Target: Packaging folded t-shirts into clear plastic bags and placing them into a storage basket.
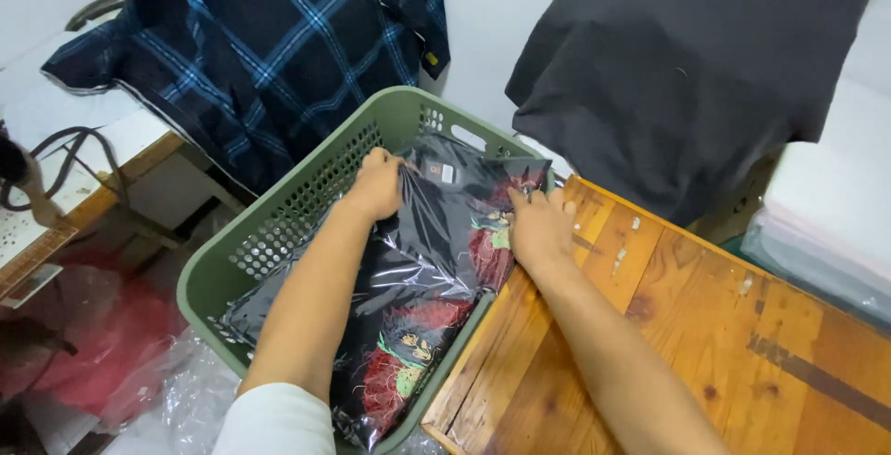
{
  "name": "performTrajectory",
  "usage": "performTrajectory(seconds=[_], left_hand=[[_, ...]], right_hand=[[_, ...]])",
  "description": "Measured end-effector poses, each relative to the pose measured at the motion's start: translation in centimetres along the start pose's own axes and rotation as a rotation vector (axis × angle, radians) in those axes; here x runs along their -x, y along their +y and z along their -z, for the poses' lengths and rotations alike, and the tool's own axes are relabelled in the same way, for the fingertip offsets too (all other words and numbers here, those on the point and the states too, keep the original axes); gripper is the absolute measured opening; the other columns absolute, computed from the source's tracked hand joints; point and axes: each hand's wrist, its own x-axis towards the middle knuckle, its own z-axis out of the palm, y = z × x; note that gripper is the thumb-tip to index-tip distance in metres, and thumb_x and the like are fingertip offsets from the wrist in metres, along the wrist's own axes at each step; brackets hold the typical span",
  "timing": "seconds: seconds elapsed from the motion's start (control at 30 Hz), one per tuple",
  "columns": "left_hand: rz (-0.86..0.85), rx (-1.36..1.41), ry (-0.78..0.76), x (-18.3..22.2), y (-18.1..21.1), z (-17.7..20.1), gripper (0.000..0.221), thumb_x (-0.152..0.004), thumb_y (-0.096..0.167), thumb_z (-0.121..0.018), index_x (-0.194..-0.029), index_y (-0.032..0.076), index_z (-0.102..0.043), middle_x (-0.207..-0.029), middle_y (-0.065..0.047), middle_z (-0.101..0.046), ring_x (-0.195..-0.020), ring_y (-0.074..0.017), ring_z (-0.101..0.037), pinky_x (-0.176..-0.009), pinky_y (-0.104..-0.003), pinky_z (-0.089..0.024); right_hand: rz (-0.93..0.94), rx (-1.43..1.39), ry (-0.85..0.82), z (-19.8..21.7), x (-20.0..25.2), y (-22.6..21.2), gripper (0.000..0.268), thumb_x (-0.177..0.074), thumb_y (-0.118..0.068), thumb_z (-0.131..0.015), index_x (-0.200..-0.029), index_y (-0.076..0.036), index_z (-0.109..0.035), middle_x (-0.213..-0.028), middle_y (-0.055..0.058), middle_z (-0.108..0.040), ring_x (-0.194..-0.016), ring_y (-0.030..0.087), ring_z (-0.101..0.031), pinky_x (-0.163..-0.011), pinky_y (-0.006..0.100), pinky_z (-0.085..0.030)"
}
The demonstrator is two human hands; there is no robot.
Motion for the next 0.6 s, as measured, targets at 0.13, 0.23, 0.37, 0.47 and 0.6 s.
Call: performTrajectory(seconds=[0.13, 0.23, 0.37, 0.47, 0.6], left_hand=[[0.005, 0.031, -0.012, -0.8, -1.2, -0.5, 0.065, -0.092, 0.001, -0.056, -0.156, 0.001, -0.041, -0.156, -0.022, -0.035, -0.149, -0.0379, -0.031, -0.123, -0.048, -0.030], [0.092, -0.196, -0.153, -1.8, -1.1, -2.0, 0.080, -0.099, 0.034, -0.059, -0.166, 0.013, -0.020, -0.170, -0.015, -0.015, -0.157, -0.0310, -0.012, -0.127, -0.048, -0.017], [0.101, -0.275, -0.293, 0.5, 2.5, -0.6, 0.083, -0.091, 0.064, -0.057, -0.161, 0.023, -0.037, -0.175, -0.012, 0.001, -0.159, -0.0362, -0.002, -0.125, -0.059, -0.003], [0.080, -0.305, -0.408, 1.2, 3.9, -0.8, 0.099, -0.077, 0.081, -0.061, -0.161, 0.034, -0.035, -0.174, -0.009, -0.009, -0.159, -0.0344, -0.011, -0.124, -0.058, -0.007], [0.085, -0.398, -0.448, 1.4, 4.8, -0.5, 0.107, -0.068, 0.078, -0.068, -0.161, 0.040, -0.032, -0.171, -0.007, -0.025, -0.155, -0.0343, -0.026, -0.121, -0.055, -0.016]], right_hand=[[-0.032, 0.015, 0.022, -1.1, 0.4, 0.3, 0.044, -0.099, -0.045, -0.056, -0.141, -0.034, -0.061, -0.115, 0.004, -0.067, -0.115, 0.027, -0.049, -0.093, 0.045, -0.033], [-0.037, 0.057, 0.026, 0.8, 1.3, -0.7, 0.045, -0.096, -0.049, -0.060, -0.136, -0.029, -0.065, -0.118, 0.010, -0.061, -0.115, 0.032, -0.046, -0.092, 0.047, -0.034], [0.116, -0.073, -0.116, 6.7, 4.1, -3.3, 0.064, -0.092, -0.060, -0.059, -0.144, -0.022, -0.060, -0.136, 0.019, -0.056, -0.128, 0.036, -0.047, -0.100, 0.048, -0.035], [0.167, -0.031, -0.340, 5.6, 4.5, -3.9, 0.088, -0.081, -0.079, -0.061, -0.145, -0.020, -0.057, -0.138, 0.020, -0.058, -0.130, 0.035, -0.045, -0.103, 0.049, -0.028], [0.173, -0.014, -0.441, 4.2, 3.9, -3.6, 0.105, -0.078, -0.087, -0.056, -0.156, -0.018, -0.045, -0.149, 0.019, -0.053, -0.141, 0.034, -0.039, -0.111, 0.056, -0.015]])
